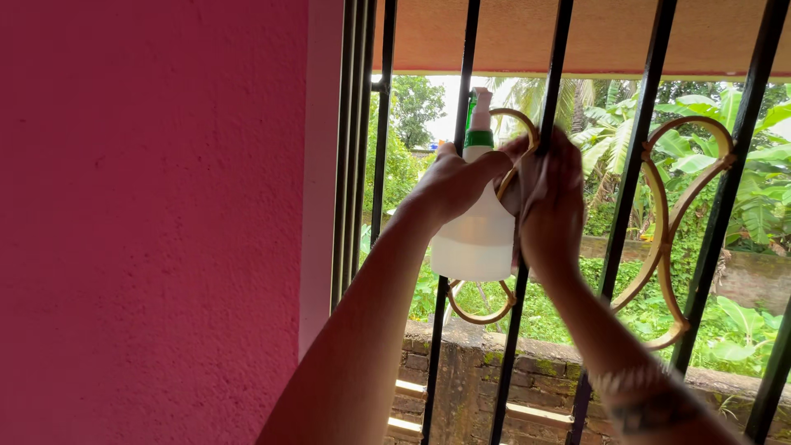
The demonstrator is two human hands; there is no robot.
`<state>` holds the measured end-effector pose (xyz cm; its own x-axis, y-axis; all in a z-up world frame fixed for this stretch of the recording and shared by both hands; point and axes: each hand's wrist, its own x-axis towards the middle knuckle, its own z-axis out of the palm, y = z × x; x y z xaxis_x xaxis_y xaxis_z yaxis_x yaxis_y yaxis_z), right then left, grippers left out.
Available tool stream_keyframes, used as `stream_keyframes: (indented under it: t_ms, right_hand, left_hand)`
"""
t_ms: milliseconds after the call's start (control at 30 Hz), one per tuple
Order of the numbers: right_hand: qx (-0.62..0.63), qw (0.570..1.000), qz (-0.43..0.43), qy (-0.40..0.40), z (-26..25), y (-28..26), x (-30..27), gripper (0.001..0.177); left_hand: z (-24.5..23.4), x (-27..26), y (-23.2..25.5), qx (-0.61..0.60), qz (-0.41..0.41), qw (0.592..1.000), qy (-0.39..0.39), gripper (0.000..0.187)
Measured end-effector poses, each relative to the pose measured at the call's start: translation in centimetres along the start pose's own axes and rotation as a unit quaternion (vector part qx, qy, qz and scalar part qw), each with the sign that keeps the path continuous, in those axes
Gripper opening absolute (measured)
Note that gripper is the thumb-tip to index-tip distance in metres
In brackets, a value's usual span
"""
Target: The person sprays a cleaning solution onto a black metal window grille and wipes it with a cloth. The person repeatedly sprays and wipes different sections of the grille, including the decorative loops and vertical bars, to remove dirt.
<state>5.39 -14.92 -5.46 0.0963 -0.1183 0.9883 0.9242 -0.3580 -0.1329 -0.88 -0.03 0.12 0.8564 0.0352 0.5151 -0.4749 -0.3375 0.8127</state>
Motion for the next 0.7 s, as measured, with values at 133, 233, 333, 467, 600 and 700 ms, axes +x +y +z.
stream_keyframes:
  t_ms: [133, 233, 333, 467, 600, 700]
  right_hand:
    - [-0.046, 0.998, 0.033, -0.01, -0.7, -1.7, -5.3, 0.045]
    - [-0.027, 0.999, 0.014, -0.027, -1.3, -2.1, -8.3, 0.042]
    - [-0.004, 1.0, 0.006, -0.022, -1.4, -2.1, -8.9, 0.043]
    - [-0.009, 1.0, -0.021, -0.019, -1.2, -1.8, -5.8, 0.039]
    - [0.023, 0.999, -0.029, 0.001, -0.6, -0.9, -0.2, 0.041]
    - [0.04, 0.996, -0.082, -0.002, 0.1, 0.7, 4.4, 0.037]
  left_hand:
    - [0.4, 0.4, -0.2, 0.02, 0.022, 1.0, -0.006, 0.085]
    - [0.1, 0.4, -0.3, 0.023, 0.01, 1.0, -0.01, 0.085]
    - [0.2, 0.4, -0.4, 0.023, 0.012, 1.0, -0.011, 0.085]
    - [0.2, 0.3, -0.1, 0.017, 0.022, 1.0, -0.006, 0.087]
    - [0.1, -0.2, 0.2, 0.01, 0.005, 1.0, 0.002, 0.096]
    - [0.0, 0.2, 0.0, -0.006, 0.021, 1.0, -0.013, 0.089]
